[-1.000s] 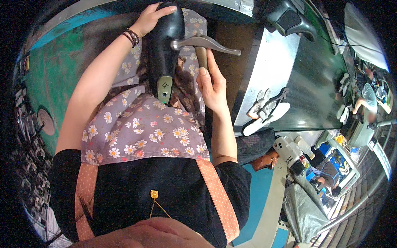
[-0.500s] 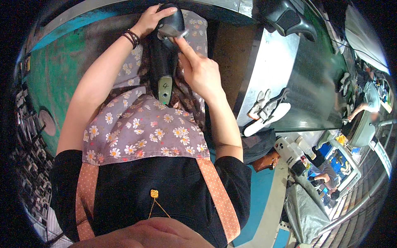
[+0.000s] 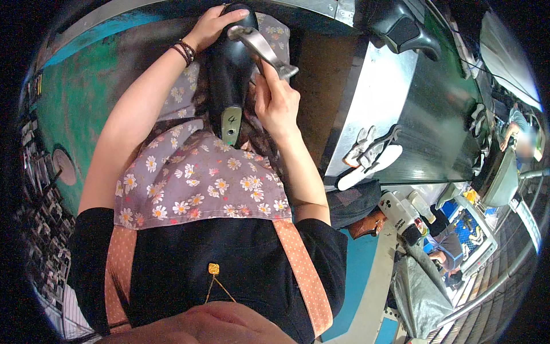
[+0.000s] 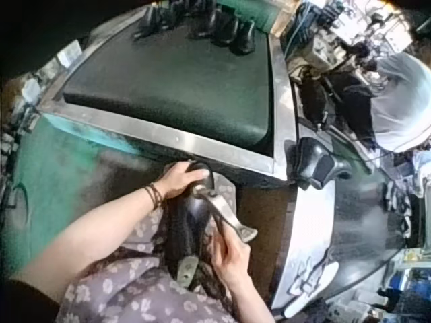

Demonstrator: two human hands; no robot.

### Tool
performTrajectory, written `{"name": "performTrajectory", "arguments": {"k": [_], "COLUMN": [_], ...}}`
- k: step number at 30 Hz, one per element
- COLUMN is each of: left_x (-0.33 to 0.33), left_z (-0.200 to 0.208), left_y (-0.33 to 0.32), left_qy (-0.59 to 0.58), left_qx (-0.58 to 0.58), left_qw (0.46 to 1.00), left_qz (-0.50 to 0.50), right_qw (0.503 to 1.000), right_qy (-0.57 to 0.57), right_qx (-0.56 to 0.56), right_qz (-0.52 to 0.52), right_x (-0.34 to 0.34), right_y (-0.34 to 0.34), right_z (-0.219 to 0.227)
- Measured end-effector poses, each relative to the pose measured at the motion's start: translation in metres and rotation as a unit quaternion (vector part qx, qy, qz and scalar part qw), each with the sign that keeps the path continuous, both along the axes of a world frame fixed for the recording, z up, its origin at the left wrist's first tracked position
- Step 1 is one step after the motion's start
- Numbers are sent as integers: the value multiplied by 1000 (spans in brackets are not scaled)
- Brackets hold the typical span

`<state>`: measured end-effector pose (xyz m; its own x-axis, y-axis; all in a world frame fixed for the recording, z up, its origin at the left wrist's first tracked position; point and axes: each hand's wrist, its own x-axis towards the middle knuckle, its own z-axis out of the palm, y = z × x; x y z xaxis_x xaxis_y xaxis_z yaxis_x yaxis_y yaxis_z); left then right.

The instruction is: Hammering the heel and sides of shoes on a last during the manufacturing process.

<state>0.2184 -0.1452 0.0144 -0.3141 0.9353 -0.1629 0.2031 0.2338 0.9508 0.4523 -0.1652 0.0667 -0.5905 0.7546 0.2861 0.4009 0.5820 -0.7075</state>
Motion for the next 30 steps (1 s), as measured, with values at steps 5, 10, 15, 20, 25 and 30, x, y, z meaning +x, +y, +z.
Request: {"name": "performTrajectory", "arguments": {"k": [5,10,15,20,25,30], "left_x": [0,0,0,-5,-4,-5], "left_z": [-4,-15,-39,-44,-41,-38], "left_y": [-7,-4,-1,2,1,1], "left_qy": [-61,-101,-127,-140,-125,-105], "left_qx": [247,152,58,44,42,37], "left_qw": [966,982,990,989,991,994], "left_qz": [-49,-45,-32,-35,-34,-22], "right_qw": [999,999,997,993,960,971], "right_qy": [-44,28,42,-11,-5,-40], "right_qx": [3,-6,-50,-110,-272,-213], "right_qz": [4,-29,-31,-36,-60,97], "right_x": [5,5,19,19,27,30], "right_y": [0,-6,-1,4,18,12], "right_z": [-20,-19,-22,-23,-1,36]}}
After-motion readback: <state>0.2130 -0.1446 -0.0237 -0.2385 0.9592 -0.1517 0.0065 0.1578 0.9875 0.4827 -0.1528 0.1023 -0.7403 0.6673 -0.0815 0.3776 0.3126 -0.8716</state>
